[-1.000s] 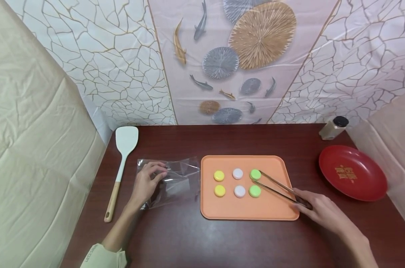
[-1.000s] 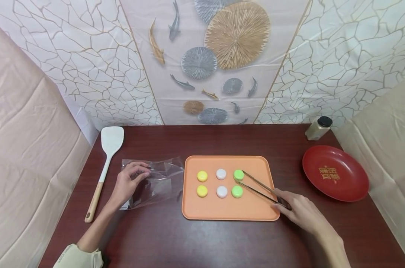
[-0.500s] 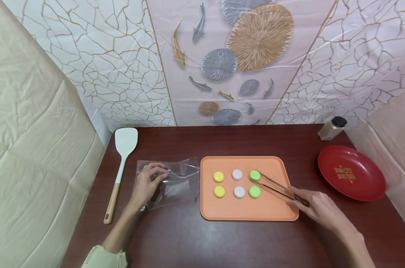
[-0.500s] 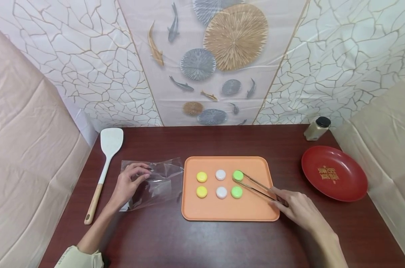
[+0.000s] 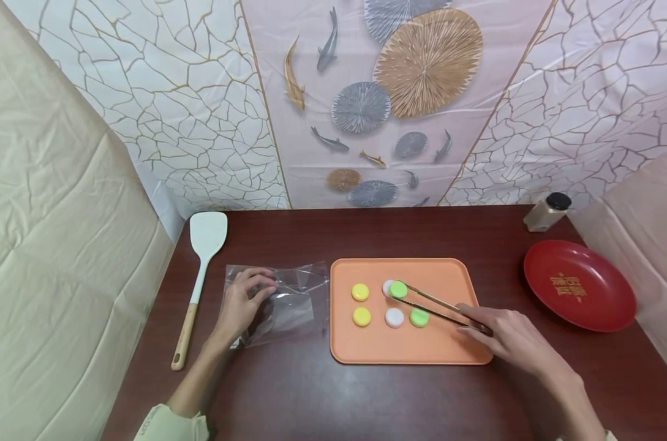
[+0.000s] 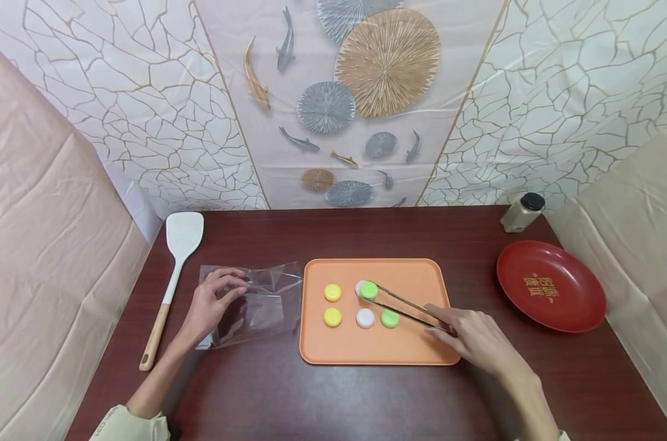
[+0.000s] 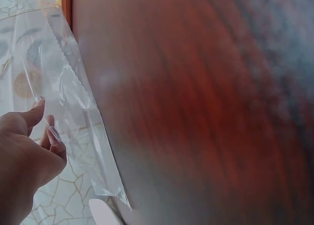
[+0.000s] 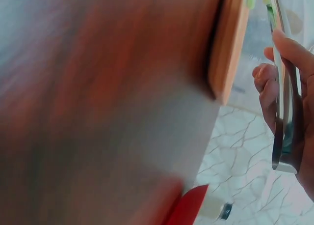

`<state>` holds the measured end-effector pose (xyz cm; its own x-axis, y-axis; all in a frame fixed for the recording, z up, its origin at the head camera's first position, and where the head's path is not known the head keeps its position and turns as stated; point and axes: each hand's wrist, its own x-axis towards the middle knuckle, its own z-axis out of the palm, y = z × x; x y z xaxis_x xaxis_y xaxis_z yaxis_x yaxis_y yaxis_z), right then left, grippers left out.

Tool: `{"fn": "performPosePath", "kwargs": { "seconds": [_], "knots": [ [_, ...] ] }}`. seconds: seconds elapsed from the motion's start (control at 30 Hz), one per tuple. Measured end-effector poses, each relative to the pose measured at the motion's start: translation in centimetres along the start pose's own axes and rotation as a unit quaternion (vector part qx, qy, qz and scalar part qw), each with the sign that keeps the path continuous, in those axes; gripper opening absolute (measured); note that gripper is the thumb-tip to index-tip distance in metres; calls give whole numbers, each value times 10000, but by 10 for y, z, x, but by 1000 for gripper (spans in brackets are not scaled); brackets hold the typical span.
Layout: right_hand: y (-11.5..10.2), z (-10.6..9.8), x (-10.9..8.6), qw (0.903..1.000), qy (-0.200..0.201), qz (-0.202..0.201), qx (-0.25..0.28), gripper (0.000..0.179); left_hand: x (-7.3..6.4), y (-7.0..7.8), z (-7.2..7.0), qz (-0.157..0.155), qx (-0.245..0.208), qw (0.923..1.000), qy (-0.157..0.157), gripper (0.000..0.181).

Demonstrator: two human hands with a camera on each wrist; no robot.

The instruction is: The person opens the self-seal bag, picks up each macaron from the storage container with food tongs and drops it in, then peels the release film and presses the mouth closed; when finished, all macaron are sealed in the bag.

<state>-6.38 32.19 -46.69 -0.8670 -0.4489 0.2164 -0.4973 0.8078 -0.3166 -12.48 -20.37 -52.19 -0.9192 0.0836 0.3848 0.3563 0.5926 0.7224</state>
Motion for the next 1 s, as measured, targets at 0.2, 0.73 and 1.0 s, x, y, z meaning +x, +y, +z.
{"fn": "performPosePath", "kwargs": {
  "seconds": [0.2, 0.73, 1.0],
  "knots": [
    [-16, 3, 21, 9987, -113, -489, 117, 31, -2, -31, 8, 76, -74, 9999, -17, 9],
    [-74, 34, 101, 9865, -860, -1390, 85, 22, -1, 13, -8, -160, 35, 9997, -155, 8],
    [-75, 45, 124, 9849, -944, -1453, 45, 11, -1, -5, -3, 233, -435, 9988, 7, 2]
  ]
}}
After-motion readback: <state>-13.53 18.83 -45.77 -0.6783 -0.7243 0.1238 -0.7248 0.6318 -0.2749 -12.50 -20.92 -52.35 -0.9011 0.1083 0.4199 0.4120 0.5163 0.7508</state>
